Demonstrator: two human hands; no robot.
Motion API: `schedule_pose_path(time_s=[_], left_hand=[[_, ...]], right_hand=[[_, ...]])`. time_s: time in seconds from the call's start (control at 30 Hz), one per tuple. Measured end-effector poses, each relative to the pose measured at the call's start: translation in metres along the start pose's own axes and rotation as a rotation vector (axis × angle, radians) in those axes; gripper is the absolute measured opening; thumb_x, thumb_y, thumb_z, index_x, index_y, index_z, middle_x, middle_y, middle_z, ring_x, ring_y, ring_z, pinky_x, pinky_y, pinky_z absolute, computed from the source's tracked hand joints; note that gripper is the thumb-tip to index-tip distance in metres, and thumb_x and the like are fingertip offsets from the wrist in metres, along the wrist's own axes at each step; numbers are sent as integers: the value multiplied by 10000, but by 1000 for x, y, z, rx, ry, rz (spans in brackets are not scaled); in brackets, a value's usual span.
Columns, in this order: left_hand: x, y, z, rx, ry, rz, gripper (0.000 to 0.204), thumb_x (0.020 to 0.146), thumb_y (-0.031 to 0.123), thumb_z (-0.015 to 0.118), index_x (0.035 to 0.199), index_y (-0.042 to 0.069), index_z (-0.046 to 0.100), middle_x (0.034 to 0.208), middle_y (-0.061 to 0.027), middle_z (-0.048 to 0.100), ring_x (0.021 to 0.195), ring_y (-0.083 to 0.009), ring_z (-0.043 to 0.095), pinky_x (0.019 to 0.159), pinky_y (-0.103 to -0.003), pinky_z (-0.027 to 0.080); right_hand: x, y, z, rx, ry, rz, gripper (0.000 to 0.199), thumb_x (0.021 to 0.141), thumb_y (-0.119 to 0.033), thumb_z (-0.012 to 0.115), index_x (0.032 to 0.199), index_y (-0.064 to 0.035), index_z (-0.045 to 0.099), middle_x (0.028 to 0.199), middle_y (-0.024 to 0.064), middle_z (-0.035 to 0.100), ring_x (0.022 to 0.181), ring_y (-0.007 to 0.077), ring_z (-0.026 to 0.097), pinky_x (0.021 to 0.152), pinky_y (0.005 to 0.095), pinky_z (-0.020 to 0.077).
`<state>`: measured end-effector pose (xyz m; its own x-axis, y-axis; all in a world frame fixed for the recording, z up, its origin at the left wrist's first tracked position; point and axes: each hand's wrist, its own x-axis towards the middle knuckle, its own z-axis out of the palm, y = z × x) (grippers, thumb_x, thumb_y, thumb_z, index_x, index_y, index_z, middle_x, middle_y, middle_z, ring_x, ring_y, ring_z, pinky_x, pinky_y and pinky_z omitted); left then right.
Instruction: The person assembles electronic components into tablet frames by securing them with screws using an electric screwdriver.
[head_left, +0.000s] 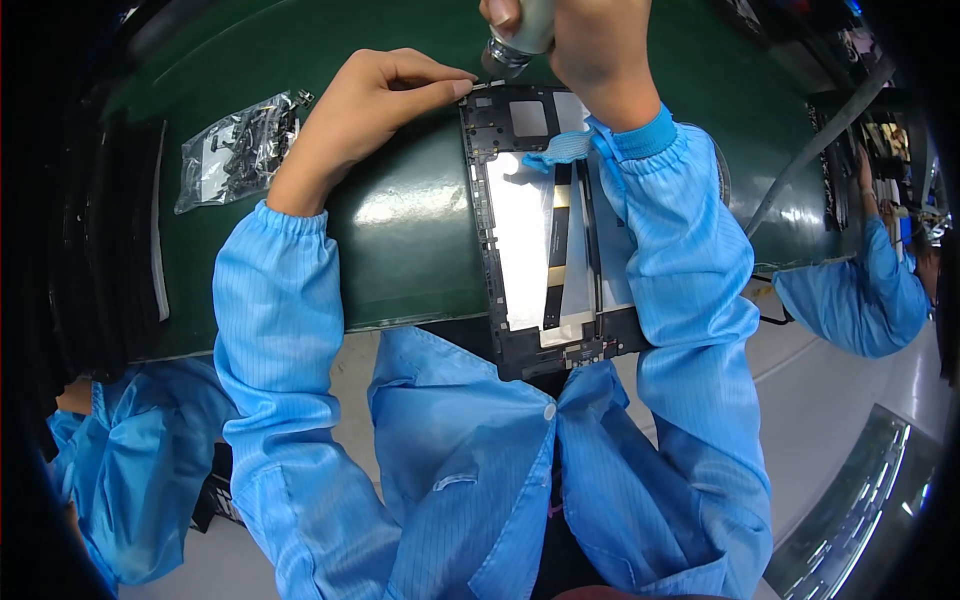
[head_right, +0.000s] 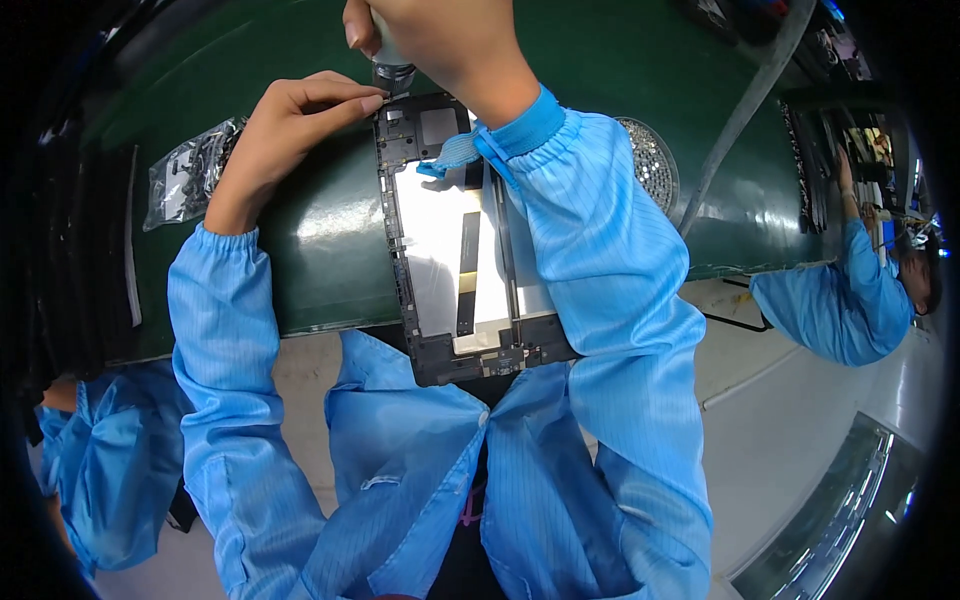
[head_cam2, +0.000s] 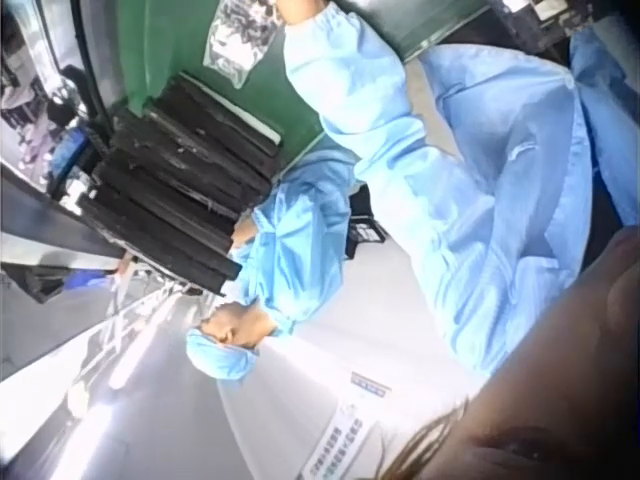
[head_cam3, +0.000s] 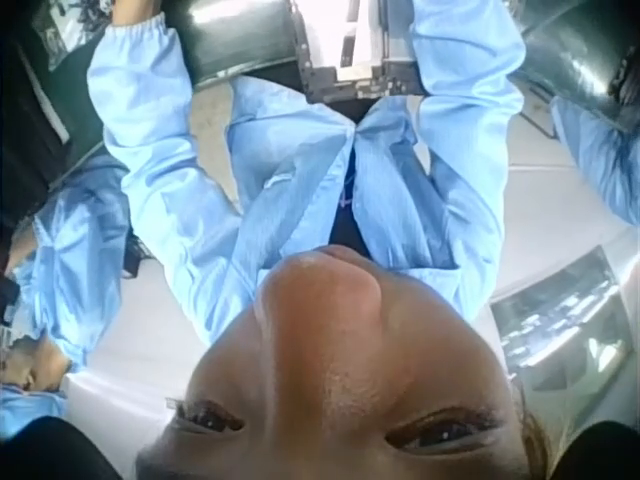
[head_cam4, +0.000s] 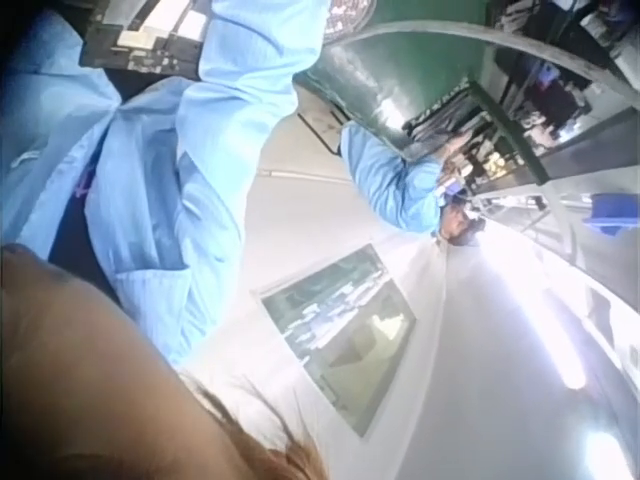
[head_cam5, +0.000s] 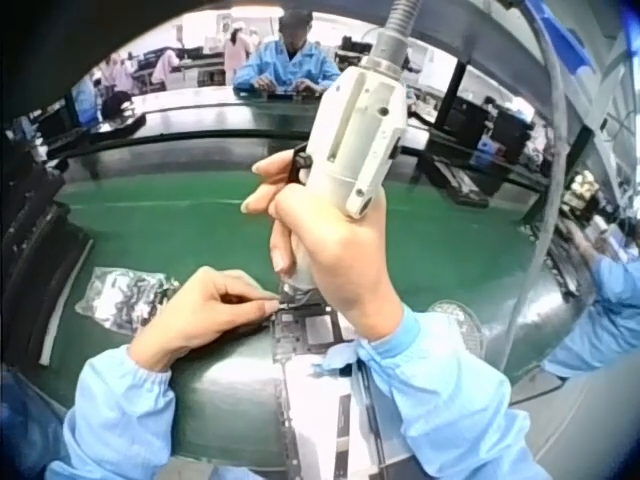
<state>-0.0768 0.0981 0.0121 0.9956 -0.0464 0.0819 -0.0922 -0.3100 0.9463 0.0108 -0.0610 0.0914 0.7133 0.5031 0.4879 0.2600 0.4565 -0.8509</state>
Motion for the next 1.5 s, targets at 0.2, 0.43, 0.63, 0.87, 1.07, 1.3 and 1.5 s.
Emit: schedule_pose_path(time_s=[0.2,0.43,0.63,0.87,1.07,1.3,1.5], left_hand=[[0,-10,7,97,109,118,246,879,201,744,1033,11,768,886,-100,721,780,-145,666,711,-260,520],[0,-16,-1,173,83,141,269,888,220,715,1031,-4,759,855,-105,718,752,-144,648,683,-274,499],[1,-19,-1,105,58,121,245,916,173,689,1039,-34,737,917,-95,719,812,-133,644,760,-272,502],[1,-18,-1,149,71,3,255,894,183,706,1028,-30,745,926,-83,713,822,-132,643,786,-266,506],[3,-21,-3,211,83,74,258,896,190,704,1043,-17,747,920,-92,716,814,-147,651,796,-277,514],[3,-27,-2,230,109,57,254,910,188,695,1061,-10,744,909,-79,711,809,-129,636,769,-265,503],[3,-27,-2,155,73,8,261,913,175,692,1075,-26,732,929,-64,710,837,-105,627,781,-246,492]], right_hand=[[-4,2,3,11,4,-1,231,870,19,514,1064,98,611,836,131,698,494,130,562,451,251,447],[-12,16,8,18,-41,26,249,862,36,510,1088,96,597,867,147,696,508,127,557,479,256,457],[-12,21,6,-16,-45,4,247,873,22,505,1096,87,593,886,161,693,509,131,554,484,256,458],[-14,21,8,-40,-61,9,245,879,19,502,1096,87,593,885,153,690,507,129,543,492,253,450],[-14,22,8,-52,-51,13,244,876,13,510,1092,88,595,878,147,689,507,129,539,494,251,448],[-13,22,17,-76,-41,-18,180,885,9,504,996,75,630,776,129,672,482,120,533,463,251,426],[-9,22,15,-222,-83,-20,165,884,0,526,799,40,663,580,49,589,448,105,521,432,245,399]])
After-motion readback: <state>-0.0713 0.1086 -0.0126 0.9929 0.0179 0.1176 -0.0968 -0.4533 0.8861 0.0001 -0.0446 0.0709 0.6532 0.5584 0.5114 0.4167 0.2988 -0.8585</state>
